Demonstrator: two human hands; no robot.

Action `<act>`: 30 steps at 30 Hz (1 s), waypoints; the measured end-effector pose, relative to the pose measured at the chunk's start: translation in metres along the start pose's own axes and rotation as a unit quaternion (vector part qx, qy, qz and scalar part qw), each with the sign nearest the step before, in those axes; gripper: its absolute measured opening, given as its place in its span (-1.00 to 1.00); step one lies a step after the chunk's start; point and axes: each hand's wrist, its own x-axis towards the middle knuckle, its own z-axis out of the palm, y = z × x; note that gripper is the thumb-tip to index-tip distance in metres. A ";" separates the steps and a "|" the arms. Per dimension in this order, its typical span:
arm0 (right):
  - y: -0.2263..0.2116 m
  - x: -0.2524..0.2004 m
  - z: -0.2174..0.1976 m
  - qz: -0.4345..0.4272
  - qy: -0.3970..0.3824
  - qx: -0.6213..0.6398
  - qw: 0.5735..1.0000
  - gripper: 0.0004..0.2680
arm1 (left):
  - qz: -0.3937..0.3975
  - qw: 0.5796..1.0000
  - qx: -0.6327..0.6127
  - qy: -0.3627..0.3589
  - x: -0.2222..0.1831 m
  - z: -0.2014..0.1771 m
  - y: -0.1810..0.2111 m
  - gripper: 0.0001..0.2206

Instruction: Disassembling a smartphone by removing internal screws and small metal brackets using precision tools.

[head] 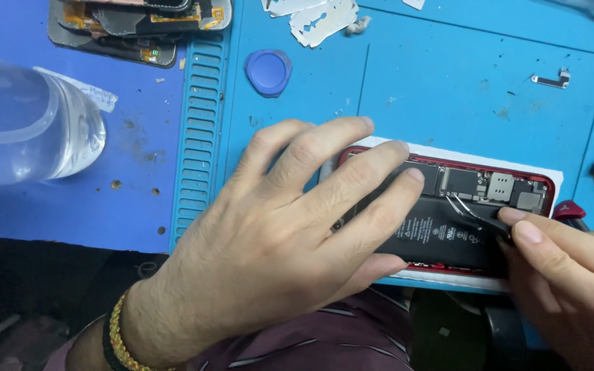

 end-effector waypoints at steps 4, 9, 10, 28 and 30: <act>0.006 0.000 -0.001 -0.086 -0.018 -0.070 0.994 -0.49 | -0.002 1.000 0.007 0.006 -0.001 0.001 0.000 -0.49; 0.065 -0.043 0.040 -0.279 -0.127 -0.465 0.831 -0.61 | -0.002 1.000 0.006 0.005 -0.002 0.002 0.000 -0.47; 0.047 -0.031 0.029 -0.280 -0.127 -0.465 0.830 -0.61 | -0.002 1.000 0.006 0.005 -0.002 0.001 0.000 -0.47; -0.002 0.004 -0.003 -0.078 0.029 -0.047 0.995 -0.52 | 0.003 1.000 0.020 0.011 -0.002 0.000 0.000 -0.48; -0.002 0.002 -0.002 -0.072 0.037 -0.045 0.996 -0.54 | 0.004 1.000 0.017 0.009 -0.002 -0.001 0.000 -0.47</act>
